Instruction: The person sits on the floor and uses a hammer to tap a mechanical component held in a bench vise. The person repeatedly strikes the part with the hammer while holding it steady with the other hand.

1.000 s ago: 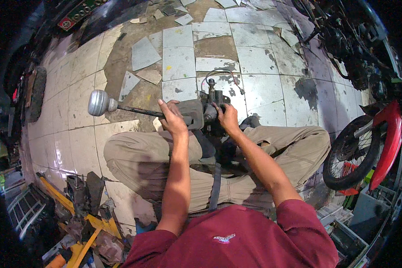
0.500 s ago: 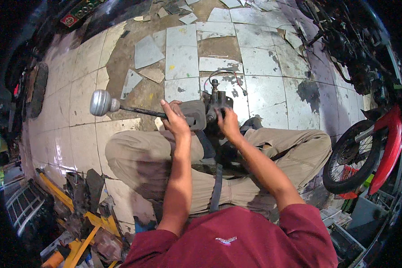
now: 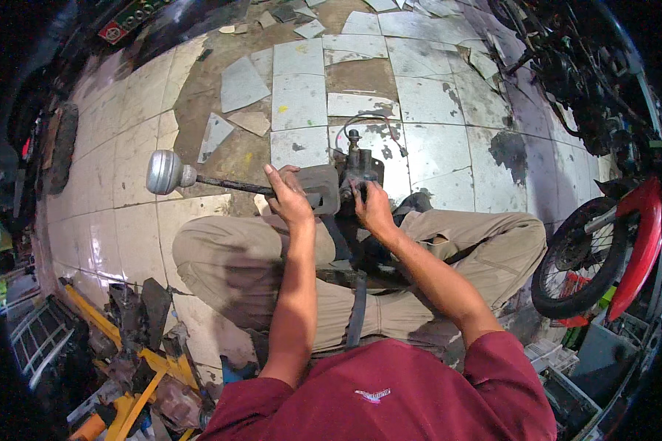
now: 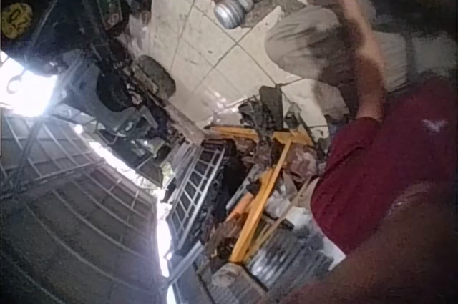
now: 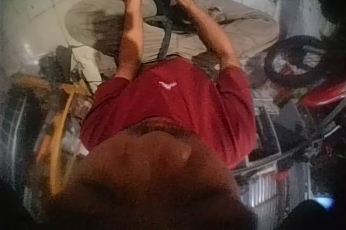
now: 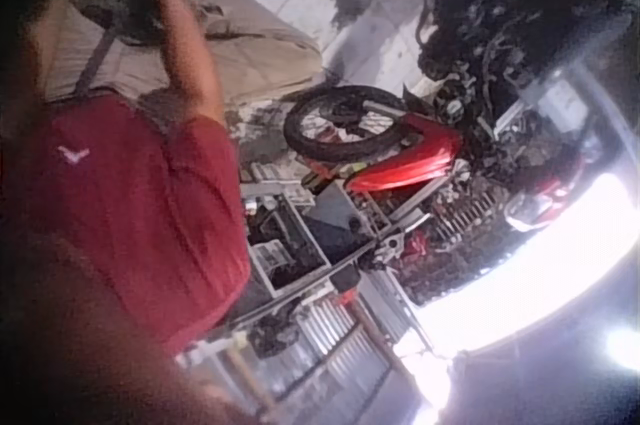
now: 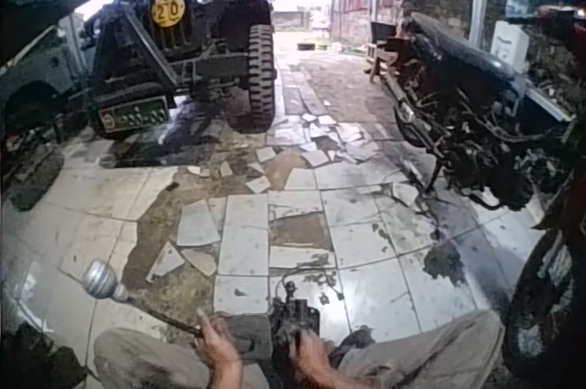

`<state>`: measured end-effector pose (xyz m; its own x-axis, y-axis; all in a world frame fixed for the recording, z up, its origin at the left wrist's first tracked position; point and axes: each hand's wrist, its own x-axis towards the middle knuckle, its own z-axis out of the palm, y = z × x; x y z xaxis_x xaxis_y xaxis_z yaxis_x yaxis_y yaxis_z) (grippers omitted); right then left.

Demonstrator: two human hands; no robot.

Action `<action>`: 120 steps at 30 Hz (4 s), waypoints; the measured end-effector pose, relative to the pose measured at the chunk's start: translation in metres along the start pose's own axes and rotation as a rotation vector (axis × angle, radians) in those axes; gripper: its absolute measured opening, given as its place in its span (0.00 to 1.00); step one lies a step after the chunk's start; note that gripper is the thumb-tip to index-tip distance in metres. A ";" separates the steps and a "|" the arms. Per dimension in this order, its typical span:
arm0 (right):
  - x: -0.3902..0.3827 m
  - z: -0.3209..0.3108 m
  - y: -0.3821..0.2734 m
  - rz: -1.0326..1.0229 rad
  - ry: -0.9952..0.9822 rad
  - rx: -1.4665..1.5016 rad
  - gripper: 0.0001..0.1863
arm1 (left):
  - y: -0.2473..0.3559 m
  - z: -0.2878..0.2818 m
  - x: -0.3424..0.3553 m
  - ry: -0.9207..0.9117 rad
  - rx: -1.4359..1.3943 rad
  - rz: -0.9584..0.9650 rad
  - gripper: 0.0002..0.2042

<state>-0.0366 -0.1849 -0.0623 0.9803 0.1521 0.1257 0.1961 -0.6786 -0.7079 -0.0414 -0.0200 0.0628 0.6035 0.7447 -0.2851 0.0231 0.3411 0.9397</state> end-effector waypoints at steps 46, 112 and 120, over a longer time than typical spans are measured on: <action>0.009 -0.004 -0.004 -0.030 0.001 0.042 0.08 | 0.002 0.005 0.000 0.007 0.145 0.083 0.29; 0.005 -0.001 0.007 -0.018 0.030 0.051 0.08 | -0.006 0.006 0.009 -0.010 0.017 0.005 0.28; 0.010 -0.007 0.001 0.008 -0.021 0.135 0.07 | -0.004 0.005 0.005 -0.039 -0.043 0.013 0.25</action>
<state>-0.0260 -0.1887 -0.0569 0.9809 0.1629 0.1062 0.1820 -0.5772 -0.7961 -0.0343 -0.0209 0.0583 0.6337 0.7270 -0.2644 -0.0190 0.3564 0.9341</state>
